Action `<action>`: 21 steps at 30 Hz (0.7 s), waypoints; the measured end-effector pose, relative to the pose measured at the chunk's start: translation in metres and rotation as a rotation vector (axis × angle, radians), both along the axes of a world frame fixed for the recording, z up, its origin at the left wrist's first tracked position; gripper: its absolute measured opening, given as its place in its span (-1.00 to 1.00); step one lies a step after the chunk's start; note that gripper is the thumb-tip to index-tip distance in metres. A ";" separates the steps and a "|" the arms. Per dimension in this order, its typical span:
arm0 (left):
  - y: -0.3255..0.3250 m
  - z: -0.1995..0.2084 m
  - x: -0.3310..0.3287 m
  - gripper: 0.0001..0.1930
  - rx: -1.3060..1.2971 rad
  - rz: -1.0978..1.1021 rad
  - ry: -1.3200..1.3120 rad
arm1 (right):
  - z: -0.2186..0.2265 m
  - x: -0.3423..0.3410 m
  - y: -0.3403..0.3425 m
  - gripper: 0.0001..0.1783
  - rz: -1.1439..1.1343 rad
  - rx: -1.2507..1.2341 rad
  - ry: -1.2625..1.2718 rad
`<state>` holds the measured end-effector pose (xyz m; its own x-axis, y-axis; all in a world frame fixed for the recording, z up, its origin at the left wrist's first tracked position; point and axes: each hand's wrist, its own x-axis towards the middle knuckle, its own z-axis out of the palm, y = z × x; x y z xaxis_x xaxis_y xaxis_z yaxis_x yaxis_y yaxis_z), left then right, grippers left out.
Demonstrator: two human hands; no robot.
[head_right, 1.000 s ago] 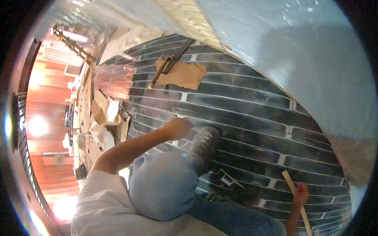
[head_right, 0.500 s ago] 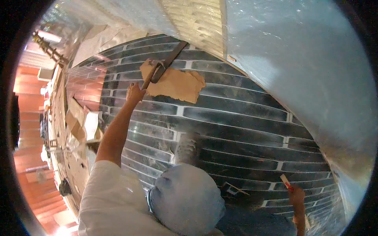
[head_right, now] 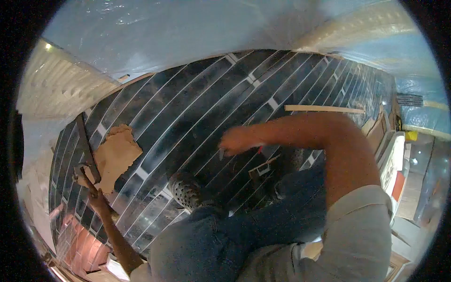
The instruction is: The person measures and marks dark panels on a wall using a ruler, pencil, and a wooden guide, then carries a panel to a table saw and marks it again for cutting before hammering a piece of wood on the wall.
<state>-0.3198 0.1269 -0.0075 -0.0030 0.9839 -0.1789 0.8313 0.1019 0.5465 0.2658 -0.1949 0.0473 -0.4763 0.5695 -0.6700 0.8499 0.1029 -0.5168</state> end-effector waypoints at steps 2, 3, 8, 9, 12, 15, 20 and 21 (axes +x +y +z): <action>-0.063 0.020 0.078 -0.50 0.010 0.057 -0.114 | -0.017 -0.054 0.009 -0.50 -0.186 0.158 0.188; -0.069 0.027 0.072 -0.49 -0.085 0.078 -0.035 | -0.019 -0.098 0.049 -0.46 -0.248 0.151 0.219; -0.153 0.018 0.169 -0.59 -0.005 -0.037 -0.338 | -0.012 -0.248 0.138 -0.35 -1.182 0.335 0.678; -0.168 0.042 0.208 -0.57 -0.010 -0.079 -0.321 | -0.001 -0.256 0.147 -0.46 -1.297 0.244 0.736; -0.183 0.024 0.197 -0.59 -0.064 -0.490 -0.842 | -0.004 -0.271 0.155 -0.75 -1.610 0.548 0.536; -0.108 0.051 0.180 -0.69 0.011 -0.781 -0.207 | 0.005 -0.203 0.136 -0.72 -1.835 0.118 0.610; 0.038 0.035 0.143 -0.33 0.241 -0.214 0.451 | -0.007 -0.131 0.093 -0.76 -1.870 0.177 0.514; 0.060 0.016 0.118 -0.33 0.244 -0.201 0.463 | -0.004 -0.131 0.092 -0.75 -1.865 0.194 0.587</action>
<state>-0.2016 0.1872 0.0080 0.1645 0.9859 0.0297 0.9802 -0.1667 0.1072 0.1346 -0.1029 0.0432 0.6011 0.5739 -0.5562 -0.2955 -0.4871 -0.8218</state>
